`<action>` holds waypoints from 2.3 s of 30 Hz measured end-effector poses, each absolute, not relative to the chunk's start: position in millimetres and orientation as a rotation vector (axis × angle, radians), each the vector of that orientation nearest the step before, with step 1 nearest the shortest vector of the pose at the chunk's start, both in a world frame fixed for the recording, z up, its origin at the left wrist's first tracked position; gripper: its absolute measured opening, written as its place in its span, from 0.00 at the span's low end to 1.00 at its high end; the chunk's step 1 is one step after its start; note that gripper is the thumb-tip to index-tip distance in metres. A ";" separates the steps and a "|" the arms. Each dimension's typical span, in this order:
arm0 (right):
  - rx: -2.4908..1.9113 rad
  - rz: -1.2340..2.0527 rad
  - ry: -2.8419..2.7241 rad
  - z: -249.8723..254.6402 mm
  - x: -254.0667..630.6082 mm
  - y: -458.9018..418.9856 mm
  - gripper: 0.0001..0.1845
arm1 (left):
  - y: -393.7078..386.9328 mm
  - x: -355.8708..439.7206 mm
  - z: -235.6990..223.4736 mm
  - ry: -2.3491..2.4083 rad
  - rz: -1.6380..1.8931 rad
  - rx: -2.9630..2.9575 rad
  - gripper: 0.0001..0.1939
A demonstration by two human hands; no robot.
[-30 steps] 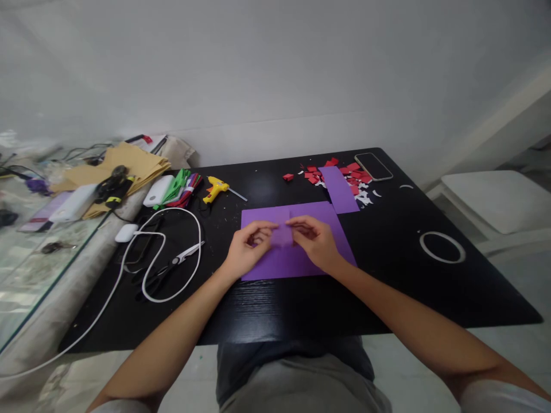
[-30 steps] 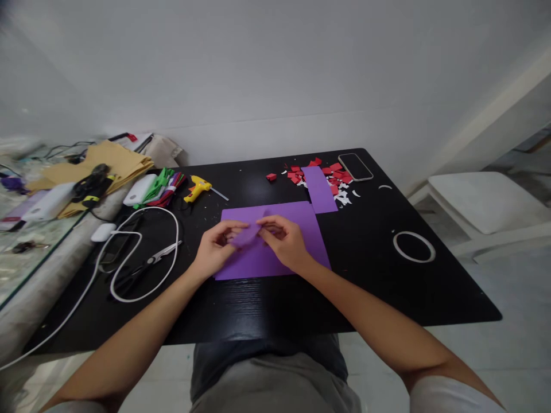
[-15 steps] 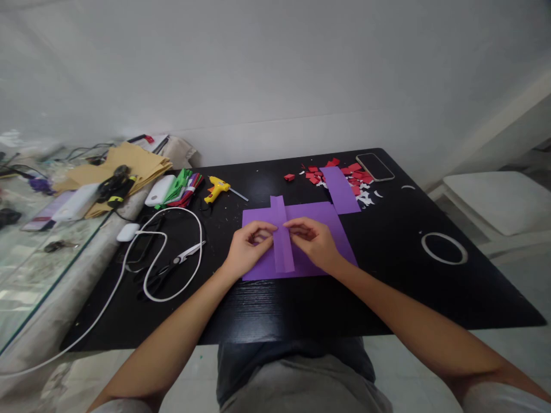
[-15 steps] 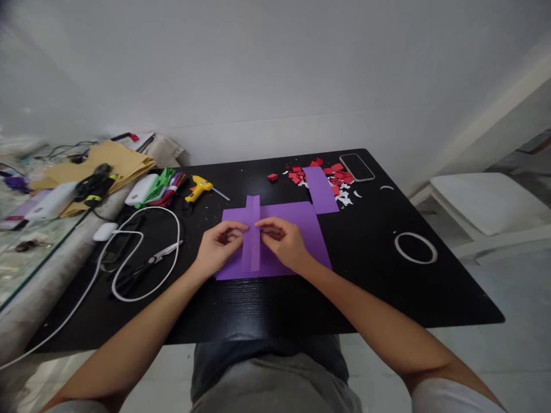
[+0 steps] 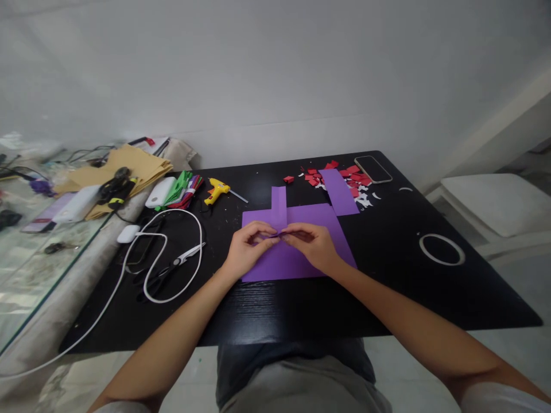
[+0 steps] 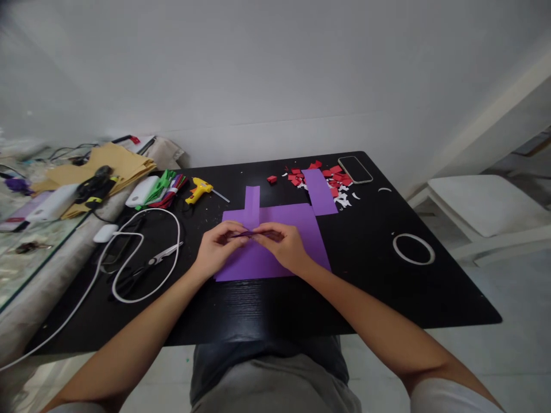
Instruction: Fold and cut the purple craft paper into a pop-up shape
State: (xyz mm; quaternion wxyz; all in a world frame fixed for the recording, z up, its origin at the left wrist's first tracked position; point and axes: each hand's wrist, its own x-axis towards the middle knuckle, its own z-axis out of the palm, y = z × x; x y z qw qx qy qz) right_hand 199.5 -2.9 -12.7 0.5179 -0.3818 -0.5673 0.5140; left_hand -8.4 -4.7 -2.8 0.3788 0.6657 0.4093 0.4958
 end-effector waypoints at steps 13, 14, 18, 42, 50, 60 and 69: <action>-0.932 1.261 -1.338 -11.7 199.2 -3.9 0.18 | -6.5 -4.9 -2.0 1.113 1.270 1.703 0.09; -0.925 1.263 -1.341 -12.3 199.5 -3.3 0.19 | -6.5 -4.8 -1.9 1.104 1.269 1.705 0.09; -0.909 1.267 -1.354 -15.9 200.6 -1.2 0.16 | -6.1 -5.6 -2.5 1.061 1.261 1.726 0.07; -0.962 1.134 -1.411 -16.7 199.9 -3.0 0.09 | -5.7 -3.8 -4.6 1.079 1.307 1.844 0.10; -0.934 1.101 -1.428 -10.4 200.6 -3.1 0.09 | -9.2 -3.7 6.7 1.075 1.349 1.913 0.05; -0.950 1.198 -1.449 -12.3 199.8 -4.5 0.12 | -12.6 -1.6 5.2 1.047 1.296 1.768 0.10; -0.992 1.273 -1.470 -16.1 199.2 -3.1 0.11 | -10.9 -1.6 5.1 1.046 1.230 1.621 0.17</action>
